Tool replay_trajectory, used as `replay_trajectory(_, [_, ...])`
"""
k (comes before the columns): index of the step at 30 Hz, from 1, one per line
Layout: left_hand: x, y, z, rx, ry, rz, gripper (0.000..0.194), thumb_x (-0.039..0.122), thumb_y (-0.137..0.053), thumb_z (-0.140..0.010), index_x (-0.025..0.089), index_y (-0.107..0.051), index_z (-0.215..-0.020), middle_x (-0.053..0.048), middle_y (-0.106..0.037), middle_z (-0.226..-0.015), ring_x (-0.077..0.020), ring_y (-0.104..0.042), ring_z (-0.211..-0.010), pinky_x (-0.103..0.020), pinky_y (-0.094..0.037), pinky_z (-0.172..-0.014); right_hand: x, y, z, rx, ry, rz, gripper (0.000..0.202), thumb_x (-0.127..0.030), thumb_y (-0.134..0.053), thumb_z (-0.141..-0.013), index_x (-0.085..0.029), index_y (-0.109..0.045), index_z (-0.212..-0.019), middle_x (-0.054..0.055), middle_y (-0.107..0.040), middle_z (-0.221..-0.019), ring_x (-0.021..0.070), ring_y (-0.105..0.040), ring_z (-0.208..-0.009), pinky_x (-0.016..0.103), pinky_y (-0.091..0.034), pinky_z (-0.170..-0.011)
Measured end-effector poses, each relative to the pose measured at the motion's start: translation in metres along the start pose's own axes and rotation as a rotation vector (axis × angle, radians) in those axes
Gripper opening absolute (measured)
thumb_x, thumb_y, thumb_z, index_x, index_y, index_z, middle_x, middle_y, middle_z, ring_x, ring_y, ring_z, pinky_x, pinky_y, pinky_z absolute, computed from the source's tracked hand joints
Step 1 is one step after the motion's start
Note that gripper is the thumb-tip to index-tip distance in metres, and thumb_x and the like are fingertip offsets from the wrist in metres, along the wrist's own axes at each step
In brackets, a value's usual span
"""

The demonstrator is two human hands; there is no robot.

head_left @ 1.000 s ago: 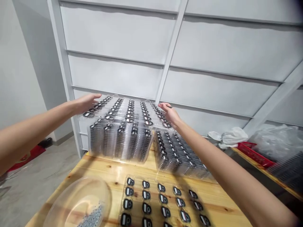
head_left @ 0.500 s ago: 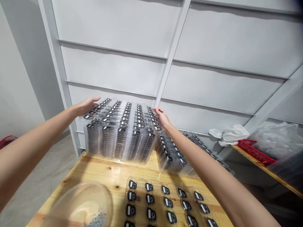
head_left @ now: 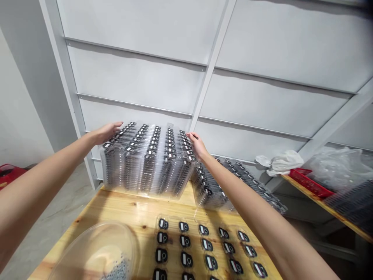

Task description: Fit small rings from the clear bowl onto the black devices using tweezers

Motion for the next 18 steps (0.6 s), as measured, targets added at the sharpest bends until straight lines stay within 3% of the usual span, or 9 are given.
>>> replay_trajectory(18, [-0.0086,0.0017,-0.0026,0.024,0.006,-0.026,0.040,0.038,-0.056,-0.088,0.018,-0.053,-0.122,-0.011,-0.053,-0.127,-0.0246,-0.055,-0.111,-0.047,-0.048,-0.094,0.0079,-0.0060,-0.0065,0.000,0.054,0.018,0.031,-0.037,-0.055,-0.091,-0.017,-0.056,-0.113,0.008,-0.058,-0.118,0.0197,-0.058,-0.105,0.042,-0.050,-0.090])
Point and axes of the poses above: each hand's wrist, its own z-axis away from the middle knuckle, its own y-axis out of the back of the hand, x = y × z, the point moved 8 cm from there along -z, towards the middle knuckle
